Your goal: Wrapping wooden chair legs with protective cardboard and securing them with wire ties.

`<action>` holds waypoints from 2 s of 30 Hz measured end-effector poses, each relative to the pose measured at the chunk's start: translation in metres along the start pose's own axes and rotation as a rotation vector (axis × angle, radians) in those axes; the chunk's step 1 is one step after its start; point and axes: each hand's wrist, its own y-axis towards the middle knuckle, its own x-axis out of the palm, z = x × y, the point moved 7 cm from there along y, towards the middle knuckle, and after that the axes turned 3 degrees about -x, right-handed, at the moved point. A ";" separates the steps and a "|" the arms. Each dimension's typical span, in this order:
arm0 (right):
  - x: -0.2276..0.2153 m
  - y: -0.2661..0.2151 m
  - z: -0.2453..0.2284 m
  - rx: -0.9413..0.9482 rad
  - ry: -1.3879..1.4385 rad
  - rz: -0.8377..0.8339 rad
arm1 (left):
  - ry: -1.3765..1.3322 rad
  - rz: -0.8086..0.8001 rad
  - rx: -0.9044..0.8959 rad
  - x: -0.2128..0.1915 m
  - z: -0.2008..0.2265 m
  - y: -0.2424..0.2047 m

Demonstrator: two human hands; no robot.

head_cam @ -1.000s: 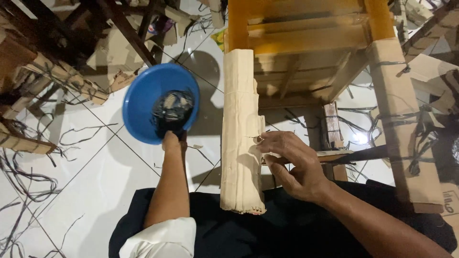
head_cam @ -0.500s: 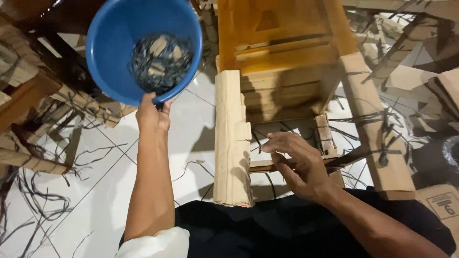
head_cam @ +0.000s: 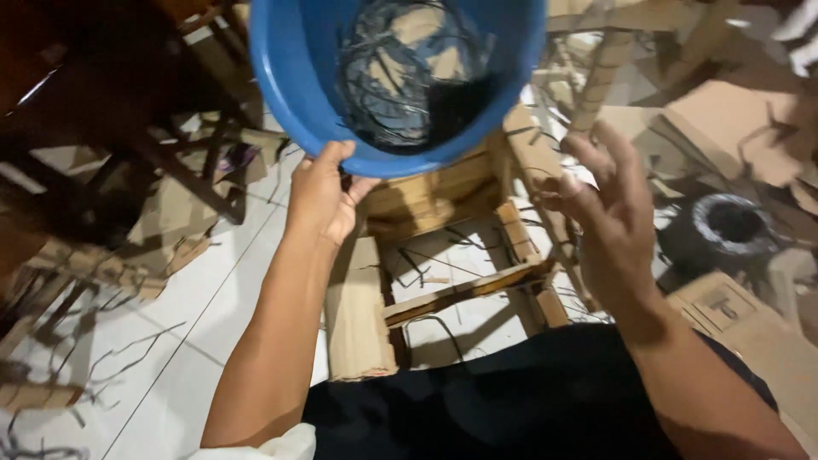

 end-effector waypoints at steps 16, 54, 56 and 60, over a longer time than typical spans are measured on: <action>-0.162 -0.014 0.045 0.428 0.149 0.466 | 0.607 -0.617 -0.253 0.124 -0.063 -0.124; -0.349 -0.170 0.271 0.863 -1.044 0.752 | 1.663 0.088 -0.043 -0.010 -0.040 -0.080; -0.323 -0.128 0.234 0.764 -1.400 0.513 | 1.677 0.074 -0.028 -0.010 -0.042 -0.077; -0.284 -0.099 0.265 0.574 -1.336 0.088 | 1.701 0.091 -0.014 -0.010 -0.043 -0.075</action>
